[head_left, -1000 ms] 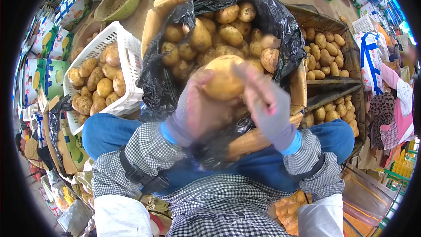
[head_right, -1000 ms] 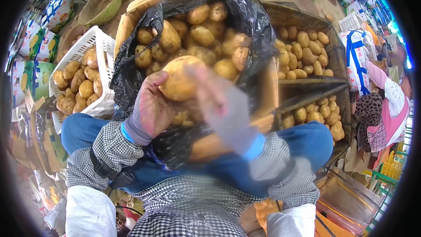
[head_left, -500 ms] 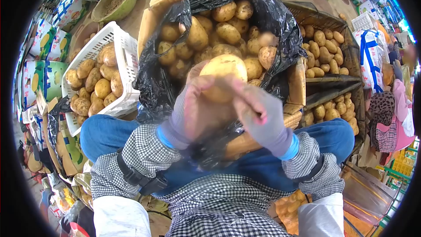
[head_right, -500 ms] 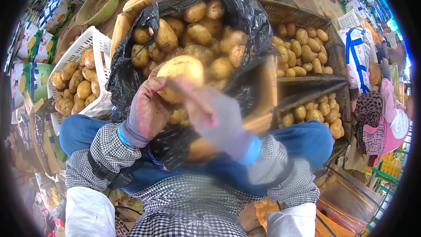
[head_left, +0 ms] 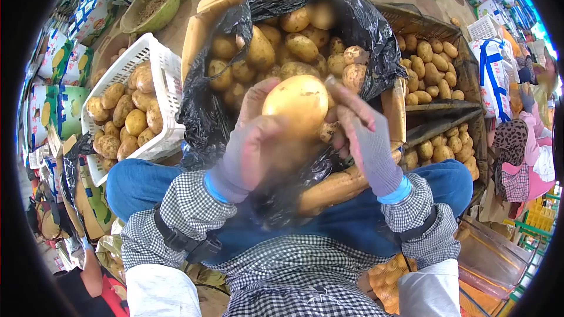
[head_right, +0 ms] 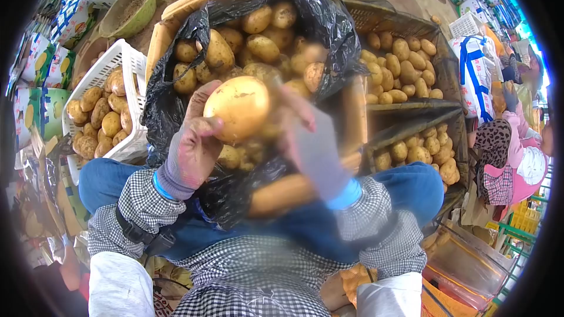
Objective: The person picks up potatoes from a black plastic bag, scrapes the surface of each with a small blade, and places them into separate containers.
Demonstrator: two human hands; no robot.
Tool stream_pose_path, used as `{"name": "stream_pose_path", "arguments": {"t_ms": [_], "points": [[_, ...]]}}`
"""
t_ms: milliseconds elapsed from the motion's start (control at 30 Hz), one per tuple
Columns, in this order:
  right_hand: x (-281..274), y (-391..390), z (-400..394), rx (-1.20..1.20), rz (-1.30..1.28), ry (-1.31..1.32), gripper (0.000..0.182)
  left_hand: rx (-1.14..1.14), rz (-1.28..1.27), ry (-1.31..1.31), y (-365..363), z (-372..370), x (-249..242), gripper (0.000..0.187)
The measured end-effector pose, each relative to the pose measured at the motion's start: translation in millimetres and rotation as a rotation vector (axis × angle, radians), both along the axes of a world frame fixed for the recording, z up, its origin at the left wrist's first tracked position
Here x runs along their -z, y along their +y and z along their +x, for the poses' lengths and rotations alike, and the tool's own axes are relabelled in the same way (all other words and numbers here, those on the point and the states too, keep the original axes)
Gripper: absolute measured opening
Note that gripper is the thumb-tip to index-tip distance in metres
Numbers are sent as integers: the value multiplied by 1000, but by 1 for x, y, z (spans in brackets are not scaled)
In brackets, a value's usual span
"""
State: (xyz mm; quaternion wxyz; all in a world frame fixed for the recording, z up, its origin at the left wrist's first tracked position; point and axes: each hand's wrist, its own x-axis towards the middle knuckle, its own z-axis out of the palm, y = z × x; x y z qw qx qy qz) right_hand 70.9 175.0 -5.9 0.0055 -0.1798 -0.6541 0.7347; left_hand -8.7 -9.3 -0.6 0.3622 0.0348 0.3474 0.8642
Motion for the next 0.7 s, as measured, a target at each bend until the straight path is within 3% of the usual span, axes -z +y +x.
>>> {"name": "stream_pose_path", "arguments": {"t_ms": [100, 167, 200, 300, 333, 367, 400, 467, 600, 700], "points": [[-10, -12, 1, -117, -279, -162, 50, 37, -104, 251, 0, 3, -5, 69], [-13, -11, 0, -187, -543, -198, 54, 10, -324, 636, 1, 3, -1, 79], [-10, -6, -4, -251, -583, -46, 61, -48, -480, 917, 2, -1, 8, 84], [-25, -5, -3, -236, -630, 88, 72, -116, -558, 1023, 9, 1, 8, 92], [-22, -4, -5, -187, -628, 82, 88, -130, -478, 919, 13, 2, 11, 92], [-21, -4, -5, -177, -586, 93, 92, -134, -400, 811, 15, 3, 9, 91], [-21, -5, -5, -168, -544, 104, 96, 74, -424, 552, 8, 3, -4, 103], [-24, -5, -5, -137, -528, 80, 107, 105, -573, 766, 3, -1, -3, 101], [-18, -3, -5, -143, -489, 118, 104, 173, -647, 961, -3, -12, -7, 96], [-22, -3, -5, -157, -435, 66, 108, 184, -493, 772, -11, -14, 1, 71]]}}
